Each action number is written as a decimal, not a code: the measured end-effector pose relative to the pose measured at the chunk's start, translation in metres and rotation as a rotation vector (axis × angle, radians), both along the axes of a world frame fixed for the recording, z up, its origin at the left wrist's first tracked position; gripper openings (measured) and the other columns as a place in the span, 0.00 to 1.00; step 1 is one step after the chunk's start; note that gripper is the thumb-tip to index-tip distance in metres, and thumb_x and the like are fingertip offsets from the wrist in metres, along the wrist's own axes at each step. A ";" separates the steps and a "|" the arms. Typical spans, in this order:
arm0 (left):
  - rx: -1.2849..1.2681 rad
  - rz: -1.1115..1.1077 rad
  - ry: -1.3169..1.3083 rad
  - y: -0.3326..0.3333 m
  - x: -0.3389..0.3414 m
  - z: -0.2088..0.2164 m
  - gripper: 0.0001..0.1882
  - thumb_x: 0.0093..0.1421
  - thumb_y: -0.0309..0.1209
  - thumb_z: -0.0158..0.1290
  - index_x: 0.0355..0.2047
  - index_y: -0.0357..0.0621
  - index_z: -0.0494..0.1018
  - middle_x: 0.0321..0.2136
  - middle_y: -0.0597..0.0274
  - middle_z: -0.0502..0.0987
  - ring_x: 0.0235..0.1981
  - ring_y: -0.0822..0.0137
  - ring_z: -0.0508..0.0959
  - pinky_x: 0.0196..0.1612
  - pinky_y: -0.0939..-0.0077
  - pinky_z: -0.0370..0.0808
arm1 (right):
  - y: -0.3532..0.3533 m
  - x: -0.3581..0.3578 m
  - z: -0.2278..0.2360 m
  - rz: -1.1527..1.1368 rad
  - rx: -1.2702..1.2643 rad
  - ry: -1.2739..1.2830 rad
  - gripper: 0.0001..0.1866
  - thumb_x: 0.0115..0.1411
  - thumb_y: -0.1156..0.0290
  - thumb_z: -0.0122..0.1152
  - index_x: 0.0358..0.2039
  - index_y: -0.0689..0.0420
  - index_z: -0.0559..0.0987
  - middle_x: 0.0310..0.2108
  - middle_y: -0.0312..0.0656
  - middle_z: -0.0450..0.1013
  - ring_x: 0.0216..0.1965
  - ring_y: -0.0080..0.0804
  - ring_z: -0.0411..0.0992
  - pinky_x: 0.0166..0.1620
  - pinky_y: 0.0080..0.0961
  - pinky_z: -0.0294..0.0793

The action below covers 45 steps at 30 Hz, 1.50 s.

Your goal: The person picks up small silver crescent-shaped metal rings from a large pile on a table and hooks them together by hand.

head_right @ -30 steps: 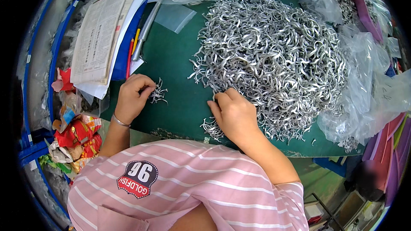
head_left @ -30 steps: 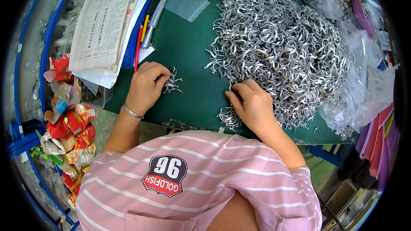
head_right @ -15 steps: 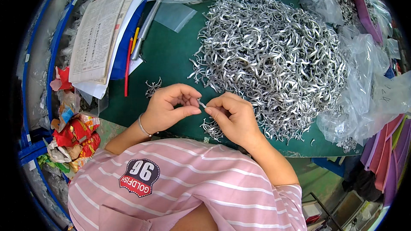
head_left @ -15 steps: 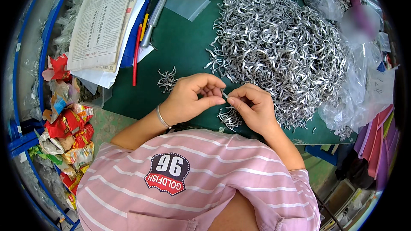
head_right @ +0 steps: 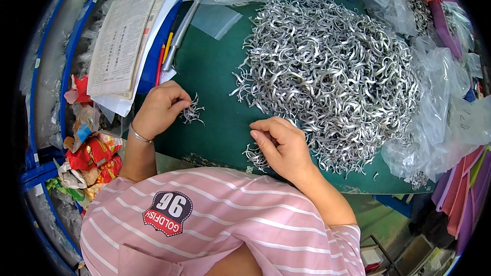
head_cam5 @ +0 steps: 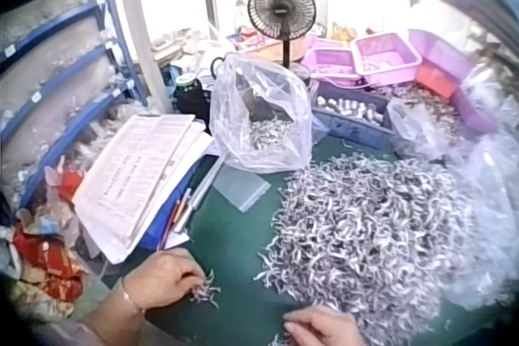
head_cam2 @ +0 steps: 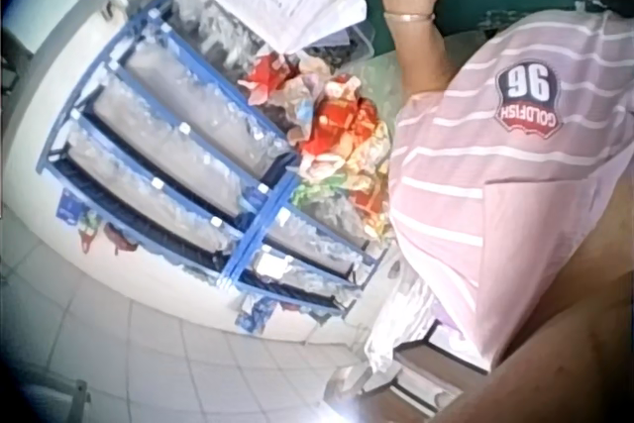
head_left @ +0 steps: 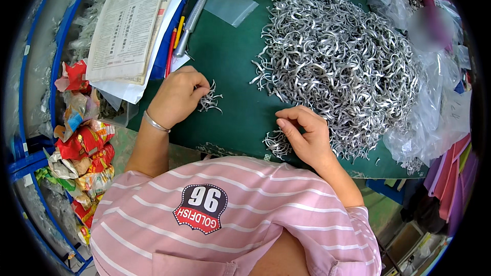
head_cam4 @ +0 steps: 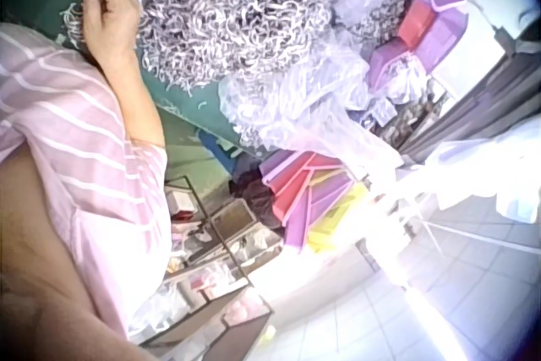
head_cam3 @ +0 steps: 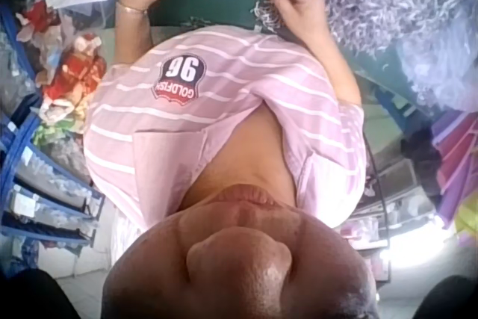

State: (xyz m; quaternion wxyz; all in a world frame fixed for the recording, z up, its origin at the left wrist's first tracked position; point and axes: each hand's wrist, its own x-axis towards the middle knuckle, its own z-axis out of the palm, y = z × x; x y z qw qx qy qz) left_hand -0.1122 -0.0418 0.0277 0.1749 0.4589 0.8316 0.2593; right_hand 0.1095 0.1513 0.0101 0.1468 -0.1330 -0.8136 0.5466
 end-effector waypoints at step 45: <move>0.234 -0.228 -0.047 0.055 0.081 -0.037 0.09 0.50 0.24 0.62 0.30 0.40 0.74 0.29 0.59 0.70 0.25 0.62 0.75 0.29 0.70 0.72 | 0.013 0.026 -0.007 -0.037 0.223 0.100 0.10 0.43 0.80 0.73 0.25 0.59 0.78 0.29 0.42 0.74 0.27 0.35 0.74 0.29 0.25 0.74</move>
